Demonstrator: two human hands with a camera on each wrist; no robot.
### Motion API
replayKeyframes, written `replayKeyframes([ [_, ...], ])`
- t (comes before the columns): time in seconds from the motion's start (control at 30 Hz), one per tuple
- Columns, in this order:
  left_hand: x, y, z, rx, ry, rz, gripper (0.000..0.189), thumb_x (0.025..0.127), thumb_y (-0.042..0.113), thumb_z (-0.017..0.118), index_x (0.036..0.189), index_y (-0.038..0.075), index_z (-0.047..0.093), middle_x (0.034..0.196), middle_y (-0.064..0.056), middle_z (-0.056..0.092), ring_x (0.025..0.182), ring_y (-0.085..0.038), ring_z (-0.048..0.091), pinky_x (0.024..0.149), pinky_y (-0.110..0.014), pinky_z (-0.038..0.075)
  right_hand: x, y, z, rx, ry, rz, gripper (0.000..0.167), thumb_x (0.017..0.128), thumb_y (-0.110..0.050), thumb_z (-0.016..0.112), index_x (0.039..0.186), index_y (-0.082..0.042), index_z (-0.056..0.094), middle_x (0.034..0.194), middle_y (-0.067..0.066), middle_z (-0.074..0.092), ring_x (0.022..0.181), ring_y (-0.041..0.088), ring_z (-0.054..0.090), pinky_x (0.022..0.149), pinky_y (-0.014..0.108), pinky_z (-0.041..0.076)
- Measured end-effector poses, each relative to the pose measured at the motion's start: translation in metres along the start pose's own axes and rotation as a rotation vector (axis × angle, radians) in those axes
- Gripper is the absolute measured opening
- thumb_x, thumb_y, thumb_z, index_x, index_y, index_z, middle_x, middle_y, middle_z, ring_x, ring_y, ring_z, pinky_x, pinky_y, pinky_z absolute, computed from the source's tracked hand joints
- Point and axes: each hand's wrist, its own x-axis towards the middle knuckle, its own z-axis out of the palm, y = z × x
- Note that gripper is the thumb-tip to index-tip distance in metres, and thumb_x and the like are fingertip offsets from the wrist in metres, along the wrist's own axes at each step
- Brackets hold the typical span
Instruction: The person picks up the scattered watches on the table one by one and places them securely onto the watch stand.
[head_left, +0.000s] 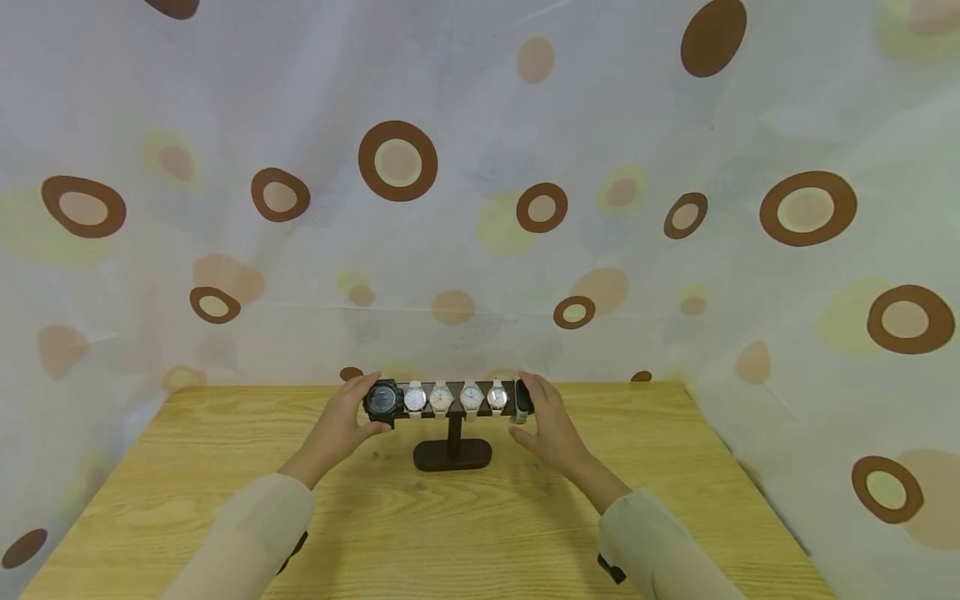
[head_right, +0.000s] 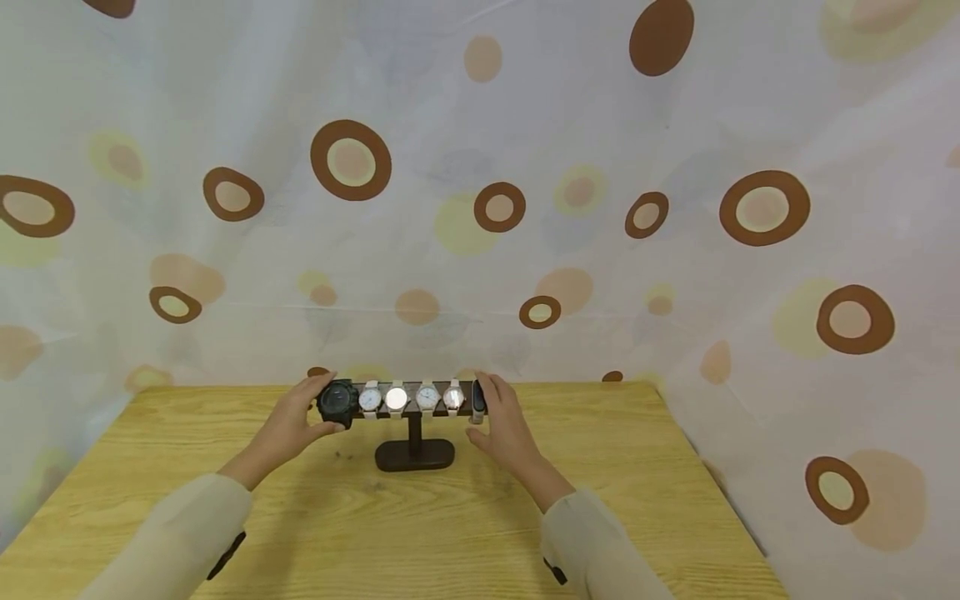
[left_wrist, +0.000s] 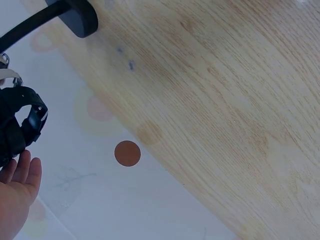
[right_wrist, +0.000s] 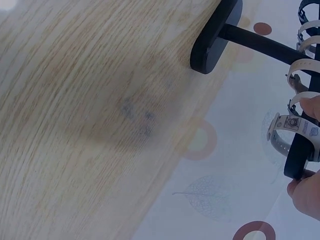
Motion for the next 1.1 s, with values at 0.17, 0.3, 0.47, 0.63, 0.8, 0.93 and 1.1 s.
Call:
replayKeyframes([
  [0.17,0.001,-0.001,0.001,-0.006,-0.005,0.007,0.073,0.076,0.009,0.074,0.137,-0.006,0.038,0.137,-0.029,0.041,0.125,-0.046,0.04,0.099,-0.056,0.041,-0.003,0.002,0.0,0.013,0.007,-0.016,0.084,0.072,-0.004,0.078,0.141,0.002,0.03,0.137,0.026,0.038,0.126,0.043,0.037,0.1,0.054,0.042],
  [0.3,0.0,-0.002,0.0,0.001,-0.01,0.0,0.074,0.076,0.009,0.074,0.138,-0.005,0.036,0.137,-0.029,0.041,0.125,-0.046,0.04,0.099,-0.056,0.041,-0.006,0.002,-0.001,0.026,0.02,-0.028,0.084,0.071,-0.002,0.077,0.14,0.003,0.03,0.137,0.027,0.038,0.126,0.044,0.036,0.101,0.056,0.039],
  [0.47,-0.001,-0.003,-0.001,0.013,-0.014,0.01,0.072,0.077,0.009,0.074,0.137,-0.006,0.037,0.136,-0.029,0.043,0.123,-0.046,0.042,0.098,-0.055,0.043,-0.009,0.002,-0.003,0.042,0.035,-0.034,0.083,0.07,0.001,0.077,0.138,0.005,0.031,0.136,0.027,0.039,0.126,0.045,0.037,0.101,0.057,0.039],
  [0.63,0.0,-0.001,-0.001,0.016,-0.013,0.013,0.073,0.076,0.009,0.074,0.137,-0.006,0.037,0.136,-0.028,0.043,0.124,-0.045,0.041,0.099,-0.055,0.042,-0.016,0.004,-0.004,0.046,0.035,-0.012,0.081,0.074,-0.001,0.075,0.141,0.003,0.03,0.139,0.027,0.035,0.129,0.044,0.034,0.102,0.057,0.038],
  [0.8,-0.001,-0.002,0.002,-0.005,0.007,0.015,0.077,0.076,0.012,0.075,0.14,-0.003,0.035,0.14,-0.027,0.039,0.128,-0.045,0.037,0.101,-0.057,0.038,-0.033,0.003,0.001,0.049,0.067,-0.019,0.08,0.076,-0.001,0.071,0.143,-0.001,0.028,0.143,0.028,0.027,0.13,0.044,0.03,0.098,0.06,0.041],
  [0.93,-0.006,-0.005,0.007,-0.009,0.066,0.024,0.079,0.077,0.018,0.075,0.141,-0.001,0.033,0.142,-0.026,0.037,0.129,-0.045,0.035,0.103,-0.059,0.036,-0.044,0.003,0.005,-0.014,0.122,-0.083,0.08,0.073,-0.008,0.076,0.14,0.0,0.032,0.14,0.027,0.031,0.127,0.043,0.034,0.095,0.059,0.044],
  [1.1,-0.019,-0.01,0.021,0.079,0.199,0.073,0.088,0.076,0.026,0.077,0.143,-0.002,0.028,0.143,-0.027,0.031,0.129,-0.046,0.034,0.102,-0.063,0.033,-0.056,0.006,0.006,-0.21,0.2,-0.224,0.084,0.065,-0.017,0.08,0.134,0.006,0.039,0.133,0.031,0.038,0.12,0.045,0.039,0.093,0.061,0.041],
])
